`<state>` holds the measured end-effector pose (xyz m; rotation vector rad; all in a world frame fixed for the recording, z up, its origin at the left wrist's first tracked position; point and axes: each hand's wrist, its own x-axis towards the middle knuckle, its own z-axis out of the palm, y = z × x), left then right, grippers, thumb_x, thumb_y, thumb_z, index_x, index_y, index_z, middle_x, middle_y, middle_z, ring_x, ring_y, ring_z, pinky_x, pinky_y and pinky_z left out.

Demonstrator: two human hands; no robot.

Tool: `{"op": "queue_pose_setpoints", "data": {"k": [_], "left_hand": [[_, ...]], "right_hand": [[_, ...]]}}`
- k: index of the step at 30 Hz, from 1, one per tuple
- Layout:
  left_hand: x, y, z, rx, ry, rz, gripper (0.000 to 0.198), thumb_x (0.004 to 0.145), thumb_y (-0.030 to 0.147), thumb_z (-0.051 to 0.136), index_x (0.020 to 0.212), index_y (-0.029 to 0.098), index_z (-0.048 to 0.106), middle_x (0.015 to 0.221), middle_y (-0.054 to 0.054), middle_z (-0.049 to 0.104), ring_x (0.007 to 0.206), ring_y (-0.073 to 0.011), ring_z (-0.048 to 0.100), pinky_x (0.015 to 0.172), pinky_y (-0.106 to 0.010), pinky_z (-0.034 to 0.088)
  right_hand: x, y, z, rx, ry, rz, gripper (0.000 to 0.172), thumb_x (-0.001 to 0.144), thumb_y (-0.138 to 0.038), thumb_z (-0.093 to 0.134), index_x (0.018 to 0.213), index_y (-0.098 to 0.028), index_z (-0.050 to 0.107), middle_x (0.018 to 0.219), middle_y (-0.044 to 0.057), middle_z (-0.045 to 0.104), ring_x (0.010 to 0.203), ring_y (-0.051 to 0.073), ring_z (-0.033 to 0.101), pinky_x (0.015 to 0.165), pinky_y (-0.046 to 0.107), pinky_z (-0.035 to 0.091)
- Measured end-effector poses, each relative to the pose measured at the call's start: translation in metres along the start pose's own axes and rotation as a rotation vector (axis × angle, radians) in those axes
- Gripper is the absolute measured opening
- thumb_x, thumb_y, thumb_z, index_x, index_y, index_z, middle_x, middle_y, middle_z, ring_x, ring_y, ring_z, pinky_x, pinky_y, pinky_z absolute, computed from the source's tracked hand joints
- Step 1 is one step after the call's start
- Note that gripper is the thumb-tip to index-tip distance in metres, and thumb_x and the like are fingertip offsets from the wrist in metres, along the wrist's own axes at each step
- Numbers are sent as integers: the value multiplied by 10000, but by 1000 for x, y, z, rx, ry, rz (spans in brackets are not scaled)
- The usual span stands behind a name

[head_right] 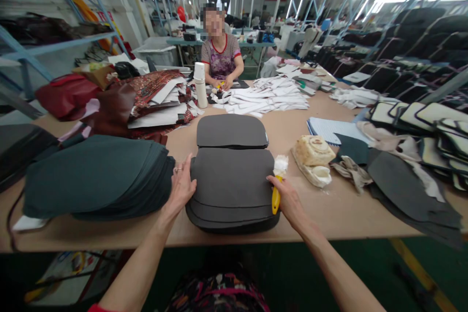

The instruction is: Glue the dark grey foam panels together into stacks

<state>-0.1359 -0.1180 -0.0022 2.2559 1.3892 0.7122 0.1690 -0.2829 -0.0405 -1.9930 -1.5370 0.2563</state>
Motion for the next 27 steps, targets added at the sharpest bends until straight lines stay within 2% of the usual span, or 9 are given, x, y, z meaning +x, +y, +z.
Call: {"op": "queue_pose_setpoints", "data": {"k": [3, 6, 10, 14, 17, 19, 23, 27], "left_hand": [[1, 6, 3, 21, -114, 144, 634, 678, -16, 406, 1227, 281, 521, 1253, -70, 492, 1169, -253, 407, 961, -447, 369], [1, 5, 7, 37, -198, 236, 539, 695, -26, 365, 1033, 277, 656, 1150, -60, 572, 1098, -230, 464, 921, -424, 412], [-7, -4, 4, 71, -210, 283, 511, 700, -18, 338, 984, 237, 678, 1086, -81, 592, 1054, -223, 484, 917, -421, 427], [-16, -3, 3, 137, -151, 286, 449, 724, 32, 351, 978, 211, 676, 1133, -110, 568, 1065, -267, 470, 887, -464, 446], [-11, 15, 14, 189, -81, 346, 402, 771, 73, 364, 1029, 190, 648, 1198, -118, 545, 1114, -280, 449, 909, -456, 438], [-4, 32, 26, 188, -89, 410, 361, 826, 130, 379, 1098, 187, 610, 1227, -107, 539, 1148, -260, 442, 956, -426, 414], [7, 59, 51, 247, -153, 435, 332, 858, 282, 462, 1165, 210, 567, 1287, -98, 519, 1220, -284, 403, 979, -459, 382], [7, 63, 64, 322, -169, 407, 355, 847, 325, 497, 1184, 234, 557, 1296, -98, 523, 1241, -297, 391, 979, -496, 350]], "right_hand": [[1, -5, -2, 27, 12, 0, 394, 793, -200, 402, 1122, -222, 618, 899, 78, 593, 838, 226, 585, 724, 342, 467], [0, -11, -6, 77, 31, -2, 372, 798, -199, 413, 1099, -238, 628, 919, 64, 607, 856, 212, 595, 742, 329, 476], [-9, -16, -12, 169, 75, 2, 284, 844, -277, 443, 1041, -236, 645, 964, 45, 645, 888, 200, 617, 784, 321, 490], [-23, -9, -20, 225, 238, 71, 275, 857, -338, 478, 1042, -187, 613, 1015, 79, 654, 920, 209, 627, 831, 347, 491], [-30, 5, -22, 241, 360, 140, 280, 839, -361, 514, 1036, -176, 584, 1012, 98, 661, 913, 216, 638, 822, 362, 505], [-31, 13, -20, 253, 390, 165, 283, 835, -369, 516, 1034, -177, 574, 986, 98, 669, 892, 216, 648, 799, 365, 519], [-31, 24, -18, 275, 370, 173, 263, 832, -365, 514, 1011, -184, 580, 967, 89, 671, 871, 208, 653, 782, 351, 527], [-30, 28, -19, 279, 351, 182, 250, 827, -341, 523, 1022, -203, 596, 970, 77, 663, 875, 203, 643, 794, 341, 512]]}}
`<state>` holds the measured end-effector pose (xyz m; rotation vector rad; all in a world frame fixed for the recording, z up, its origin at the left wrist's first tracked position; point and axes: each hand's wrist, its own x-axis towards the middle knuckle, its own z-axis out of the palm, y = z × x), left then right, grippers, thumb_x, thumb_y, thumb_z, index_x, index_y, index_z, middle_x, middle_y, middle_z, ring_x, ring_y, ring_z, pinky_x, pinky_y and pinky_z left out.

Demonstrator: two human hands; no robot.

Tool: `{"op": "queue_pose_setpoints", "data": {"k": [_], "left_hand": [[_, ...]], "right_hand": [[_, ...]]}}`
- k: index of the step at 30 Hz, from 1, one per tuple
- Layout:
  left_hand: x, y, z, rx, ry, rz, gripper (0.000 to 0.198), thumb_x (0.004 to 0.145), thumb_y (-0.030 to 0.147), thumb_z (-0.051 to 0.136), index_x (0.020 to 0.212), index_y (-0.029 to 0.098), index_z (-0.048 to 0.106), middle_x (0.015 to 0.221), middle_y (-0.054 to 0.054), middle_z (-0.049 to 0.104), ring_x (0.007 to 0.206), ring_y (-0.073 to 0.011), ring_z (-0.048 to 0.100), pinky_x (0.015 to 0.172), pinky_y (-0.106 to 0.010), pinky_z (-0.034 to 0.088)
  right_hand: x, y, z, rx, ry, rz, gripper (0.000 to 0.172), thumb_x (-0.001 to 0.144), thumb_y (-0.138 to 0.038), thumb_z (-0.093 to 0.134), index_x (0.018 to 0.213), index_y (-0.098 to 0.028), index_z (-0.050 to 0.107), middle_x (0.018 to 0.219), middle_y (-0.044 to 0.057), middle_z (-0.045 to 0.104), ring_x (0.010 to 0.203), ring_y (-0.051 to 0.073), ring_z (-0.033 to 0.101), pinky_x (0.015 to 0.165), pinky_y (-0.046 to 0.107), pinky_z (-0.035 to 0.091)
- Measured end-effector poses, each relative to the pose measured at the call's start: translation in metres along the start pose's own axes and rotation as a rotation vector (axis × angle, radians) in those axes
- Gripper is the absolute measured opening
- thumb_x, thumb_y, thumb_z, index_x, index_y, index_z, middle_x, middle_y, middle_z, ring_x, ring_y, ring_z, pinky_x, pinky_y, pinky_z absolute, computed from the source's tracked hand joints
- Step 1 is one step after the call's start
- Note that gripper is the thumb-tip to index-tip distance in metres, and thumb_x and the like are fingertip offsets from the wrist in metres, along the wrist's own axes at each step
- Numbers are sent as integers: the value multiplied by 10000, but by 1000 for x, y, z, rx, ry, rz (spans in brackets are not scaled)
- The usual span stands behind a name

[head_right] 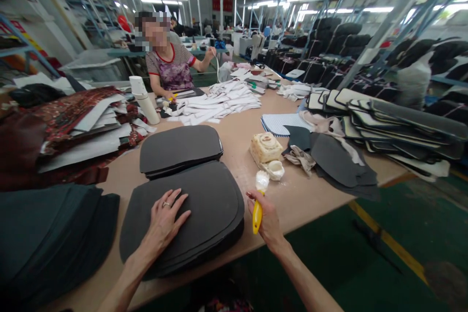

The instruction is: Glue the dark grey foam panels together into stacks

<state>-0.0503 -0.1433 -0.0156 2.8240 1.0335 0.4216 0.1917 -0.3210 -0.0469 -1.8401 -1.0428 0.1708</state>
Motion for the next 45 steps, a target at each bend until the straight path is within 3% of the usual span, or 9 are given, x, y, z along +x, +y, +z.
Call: {"op": "queue_pose_setpoints", "data": {"k": [10, 20, 23, 26, 29, 32, 41, 45], "left_hand": [[0, 5, 1, 42, -2, -39, 331, 844, 308, 498, 1161, 240, 569, 1287, -96, 538, 1236, -286, 415, 969, -494, 349], [-7, 4, 0, 4, 34, 33, 263, 830, 334, 513, 1068, 270, 604, 1174, -79, 611, 1111, -278, 523, 880, -477, 418], [16, 7, -3, -90, 49, 37, 206, 842, 314, 500, 1003, 253, 613, 1074, -74, 642, 1035, -256, 559, 866, -464, 427], [62, 15, -5, -230, 16, 18, 219, 848, 224, 478, 1041, 228, 580, 1091, -81, 613, 1052, -237, 535, 879, -434, 430], [111, 26, -2, -364, -96, 33, 254, 838, 162, 463, 1072, 204, 553, 1109, -88, 580, 1046, -220, 518, 891, -405, 432], [143, 32, 7, -409, -222, 54, 247, 831, 178, 484, 1066, 183, 559, 1089, -94, 576, 1015, -218, 526, 907, -399, 420], [164, 30, 29, -430, -396, -41, 322, 681, 187, 671, 993, 202, 593, 997, -67, 572, 960, -247, 535, 821, -401, 428], [172, 30, 29, -549, -414, -74, 195, 717, 213, 620, 910, 201, 597, 922, -42, 578, 904, -216, 542, 816, -374, 426]], "right_hand": [[23, -20, 13, -60, 6, -83, 225, 838, -305, 532, 1024, -202, 608, 926, 84, 623, 856, 211, 610, 751, 337, 506], [8, -15, 17, -127, 35, -92, 229, 839, -306, 552, 1050, -227, 591, 904, 66, 637, 843, 208, 609, 746, 345, 523], [5, -16, 19, -188, 54, -113, 246, 835, -295, 561, 1072, -230, 577, 921, 67, 643, 856, 212, 613, 742, 348, 527], [5, -19, 22, -261, 87, -151, 254, 834, -299, 560, 1077, -225, 573, 892, 62, 658, 823, 216, 627, 708, 345, 533], [7, -21, 26, -349, 102, -183, 254, 829, -301, 564, 1068, -219, 584, 863, 62, 666, 795, 221, 637, 662, 341, 536], [8, -21, 30, -417, 95, -203, 288, 810, -290, 591, 1089, -219, 585, 880, 67, 675, 793, 227, 641, 644, 342, 536], [0, -24, 35, -413, 56, -132, 436, 798, -215, 606, 1220, -244, 499, 1025, 78, 653, 936, 243, 621, 758, 384, 535], [-2, -25, 36, -398, 62, -121, 460, 796, -200, 604, 1237, -254, 482, 1051, 85, 644, 970, 250, 620, 769, 388, 534]]}}
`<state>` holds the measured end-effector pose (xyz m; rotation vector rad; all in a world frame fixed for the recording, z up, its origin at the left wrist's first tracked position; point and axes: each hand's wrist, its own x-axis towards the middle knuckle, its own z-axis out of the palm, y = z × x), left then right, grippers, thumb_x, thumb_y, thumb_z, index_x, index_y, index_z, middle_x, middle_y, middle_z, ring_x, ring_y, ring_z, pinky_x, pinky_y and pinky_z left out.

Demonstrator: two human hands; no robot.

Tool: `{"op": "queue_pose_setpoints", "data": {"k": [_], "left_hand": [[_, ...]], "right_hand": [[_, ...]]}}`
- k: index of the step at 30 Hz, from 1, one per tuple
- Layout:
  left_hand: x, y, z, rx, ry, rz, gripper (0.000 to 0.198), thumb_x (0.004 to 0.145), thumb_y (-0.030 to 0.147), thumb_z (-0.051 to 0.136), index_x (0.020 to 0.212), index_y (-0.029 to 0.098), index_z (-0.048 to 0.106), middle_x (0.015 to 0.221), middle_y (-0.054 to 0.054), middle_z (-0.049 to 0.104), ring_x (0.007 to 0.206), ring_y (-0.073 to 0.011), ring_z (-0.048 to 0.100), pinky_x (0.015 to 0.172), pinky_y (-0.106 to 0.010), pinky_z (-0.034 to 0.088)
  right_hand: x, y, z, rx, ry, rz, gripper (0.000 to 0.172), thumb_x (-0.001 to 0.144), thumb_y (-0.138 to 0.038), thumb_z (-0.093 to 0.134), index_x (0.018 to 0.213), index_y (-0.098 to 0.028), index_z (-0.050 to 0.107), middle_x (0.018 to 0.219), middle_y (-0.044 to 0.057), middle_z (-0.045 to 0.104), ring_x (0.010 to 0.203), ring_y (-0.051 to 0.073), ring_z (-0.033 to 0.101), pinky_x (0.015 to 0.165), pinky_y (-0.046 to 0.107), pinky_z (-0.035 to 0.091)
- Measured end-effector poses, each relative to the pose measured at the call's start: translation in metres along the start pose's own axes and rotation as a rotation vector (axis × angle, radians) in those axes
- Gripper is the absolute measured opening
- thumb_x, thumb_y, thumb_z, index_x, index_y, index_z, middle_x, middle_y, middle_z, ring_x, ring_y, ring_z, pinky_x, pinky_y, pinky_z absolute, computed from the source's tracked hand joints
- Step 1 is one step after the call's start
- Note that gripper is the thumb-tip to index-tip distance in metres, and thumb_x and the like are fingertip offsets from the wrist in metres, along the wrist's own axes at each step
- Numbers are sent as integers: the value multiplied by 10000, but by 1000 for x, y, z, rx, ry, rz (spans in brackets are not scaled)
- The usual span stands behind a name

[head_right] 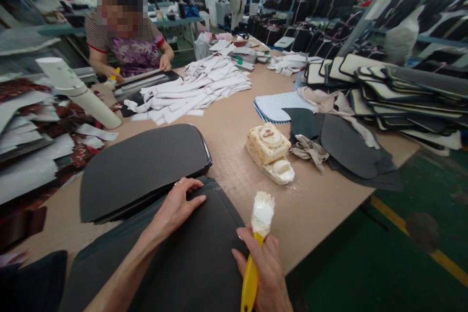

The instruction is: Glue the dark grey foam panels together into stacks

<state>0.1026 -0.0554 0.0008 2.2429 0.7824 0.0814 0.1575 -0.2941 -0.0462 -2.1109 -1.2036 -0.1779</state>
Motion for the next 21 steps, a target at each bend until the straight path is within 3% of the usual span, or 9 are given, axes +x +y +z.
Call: {"op": "queue_pose_setpoints", "data": {"k": [9, 14, 21], "left_hand": [[12, 3, 0, -141, -16, 27, 185, 705, 224, 571, 870, 217, 655, 801, -18, 585, 777, -179, 542, 753, -332, 434], [15, 4, 2, -195, -4, 0, 186, 711, 248, 557, 863, 220, 661, 763, -5, 559, 741, -165, 528, 718, -308, 418], [20, 10, -3, -265, -57, -32, 146, 714, 300, 533, 753, 199, 630, 737, -8, 570, 712, -159, 523, 665, -282, 401]], "right_hand": [[-4, 0, 7, 51, 20, 40, 592, 806, -204, 589, 1344, -309, 367, 1056, 70, 659, 985, 272, 627, 788, 430, 527], [-2, 0, 7, 65, 85, 2, 603, 799, -193, 598, 1348, -305, 374, 1038, 61, 672, 943, 270, 645, 771, 425, 527], [15, 1, -1, 16, 64, 11, 635, 766, -201, 642, 1331, -321, 377, 1061, 58, 667, 966, 281, 637, 790, 453, 511]]}}
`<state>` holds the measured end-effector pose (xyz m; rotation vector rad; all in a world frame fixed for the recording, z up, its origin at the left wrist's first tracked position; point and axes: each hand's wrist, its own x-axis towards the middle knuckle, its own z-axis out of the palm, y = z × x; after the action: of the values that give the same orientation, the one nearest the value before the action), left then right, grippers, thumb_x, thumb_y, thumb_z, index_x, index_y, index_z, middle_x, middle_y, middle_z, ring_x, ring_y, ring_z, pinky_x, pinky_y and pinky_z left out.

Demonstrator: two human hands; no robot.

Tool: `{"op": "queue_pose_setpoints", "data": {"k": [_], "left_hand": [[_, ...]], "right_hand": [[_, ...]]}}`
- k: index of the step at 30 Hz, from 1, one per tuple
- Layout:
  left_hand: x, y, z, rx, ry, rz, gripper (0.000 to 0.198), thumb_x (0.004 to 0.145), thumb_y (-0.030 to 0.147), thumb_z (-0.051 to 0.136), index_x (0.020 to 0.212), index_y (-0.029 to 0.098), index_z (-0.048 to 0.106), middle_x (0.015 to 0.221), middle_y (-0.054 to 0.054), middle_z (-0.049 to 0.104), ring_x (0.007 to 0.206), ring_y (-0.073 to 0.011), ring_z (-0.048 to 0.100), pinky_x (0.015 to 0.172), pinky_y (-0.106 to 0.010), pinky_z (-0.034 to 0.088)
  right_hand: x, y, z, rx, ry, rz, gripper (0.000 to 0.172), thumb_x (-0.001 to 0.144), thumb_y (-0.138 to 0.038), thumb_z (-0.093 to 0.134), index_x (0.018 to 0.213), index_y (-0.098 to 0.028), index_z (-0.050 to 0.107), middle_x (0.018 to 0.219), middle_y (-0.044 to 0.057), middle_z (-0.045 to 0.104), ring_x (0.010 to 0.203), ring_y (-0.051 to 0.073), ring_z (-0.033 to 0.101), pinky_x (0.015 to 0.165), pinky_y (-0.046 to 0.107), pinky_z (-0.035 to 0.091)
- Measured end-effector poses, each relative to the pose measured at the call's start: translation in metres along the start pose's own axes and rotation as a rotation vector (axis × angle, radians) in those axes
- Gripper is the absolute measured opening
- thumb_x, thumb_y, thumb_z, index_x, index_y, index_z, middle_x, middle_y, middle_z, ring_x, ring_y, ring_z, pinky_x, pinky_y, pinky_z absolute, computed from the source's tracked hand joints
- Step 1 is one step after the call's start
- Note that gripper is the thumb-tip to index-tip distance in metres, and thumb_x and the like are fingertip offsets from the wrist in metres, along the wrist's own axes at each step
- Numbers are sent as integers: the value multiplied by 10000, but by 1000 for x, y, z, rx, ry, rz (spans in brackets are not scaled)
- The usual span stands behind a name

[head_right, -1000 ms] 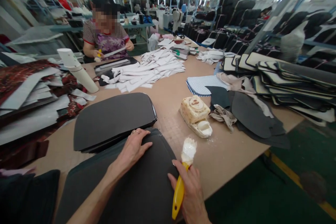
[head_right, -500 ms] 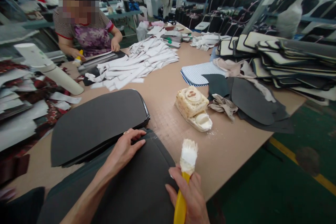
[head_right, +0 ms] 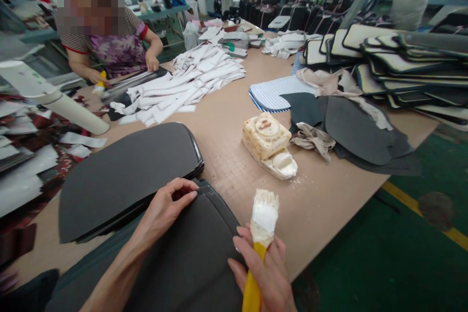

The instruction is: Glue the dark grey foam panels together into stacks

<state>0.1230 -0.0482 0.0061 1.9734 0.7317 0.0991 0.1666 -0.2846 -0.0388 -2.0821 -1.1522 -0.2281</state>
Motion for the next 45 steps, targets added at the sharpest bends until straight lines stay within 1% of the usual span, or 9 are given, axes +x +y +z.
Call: {"op": "queue_pose_setpoints", "data": {"k": [3, 6, 11, 23, 29, 34, 38, 40, 45], "left_hand": [[1, 1, 0, -76, -33, -33, 176, 719, 331, 528, 799, 192, 600, 715, 3, 554, 681, -145, 507, 640, -263, 398], [2, -1, 2, -149, -31, -8, 224, 726, 321, 533, 912, 201, 571, 710, 21, 526, 671, -132, 497, 649, -252, 407], [3, -5, 4, -132, -91, 51, 148, 781, 303, 513, 834, 199, 604, 826, -11, 601, 787, -154, 543, 745, -276, 413], [5, -6, 3, -144, -158, 75, 156, 770, 217, 555, 879, 204, 666, 855, -18, 602, 816, -153, 553, 781, -289, 407], [5, -6, 4, -141, -149, 54, 160, 709, 168, 587, 852, 194, 653, 828, -6, 589, 766, -140, 527, 739, -281, 407], [7, -3, 4, -66, -148, 71, 62, 722, 195, 584, 773, 191, 619, 815, -10, 579, 761, -151, 532, 708, -285, 427], [2, 0, 6, 102, -45, 171, 167, 777, 224, 540, 907, 223, 645, 1006, -47, 574, 982, -196, 514, 883, -349, 398], [-1, 2, 6, 167, -25, 177, 191, 816, 248, 493, 922, 223, 650, 1012, -57, 578, 1006, -204, 506, 923, -369, 375], [-3, 8, 2, 152, -151, 109, 194, 840, 273, 447, 804, 198, 622, 867, -36, 593, 842, -177, 549, 785, -321, 428]], "right_hand": [[19, -1, 3, 37, 46, -12, 606, 772, -174, 630, 1320, -287, 400, 1092, 66, 651, 992, 265, 624, 818, 429, 508], [38, -7, 10, 116, 19, -10, 495, 803, -134, 584, 1266, -256, 455, 1041, 62, 657, 962, 225, 622, 798, 364, 522], [53, -14, 22, 114, -50, 45, 361, 848, -176, 537, 1205, -212, 497, 928, 69, 660, 815, 207, 600, 688, 349, 514], [56, -15, 35, 213, -150, 262, 465, 814, -155, 555, 1251, -264, 438, 1055, 65, 596, 961, 236, 520, 808, 414, 473], [57, -15, 41, 347, -108, 325, 475, 805, -131, 551, 1240, -287, 443, 956, 30, 590, 885, 187, 551, 794, 355, 484], [53, -16, 48, 354, -22, 306, 496, 801, -102, 551, 1244, -301, 448, 926, 3, 609, 847, 165, 550, 784, 324, 477], [52, -16, 50, 376, 27, 272, 510, 795, -66, 554, 1236, -304, 453, 919, -6, 611, 845, 149, 548, 791, 302, 474], [52, -16, 49, 383, 35, 260, 500, 795, -52, 549, 1222, -298, 464, 916, -4, 606, 848, 142, 550, 786, 288, 476], [54, -16, 48, 368, 22, 240, 497, 791, -34, 550, 1214, -282, 469, 906, -3, 605, 857, 141, 548, 782, 280, 479]]}}
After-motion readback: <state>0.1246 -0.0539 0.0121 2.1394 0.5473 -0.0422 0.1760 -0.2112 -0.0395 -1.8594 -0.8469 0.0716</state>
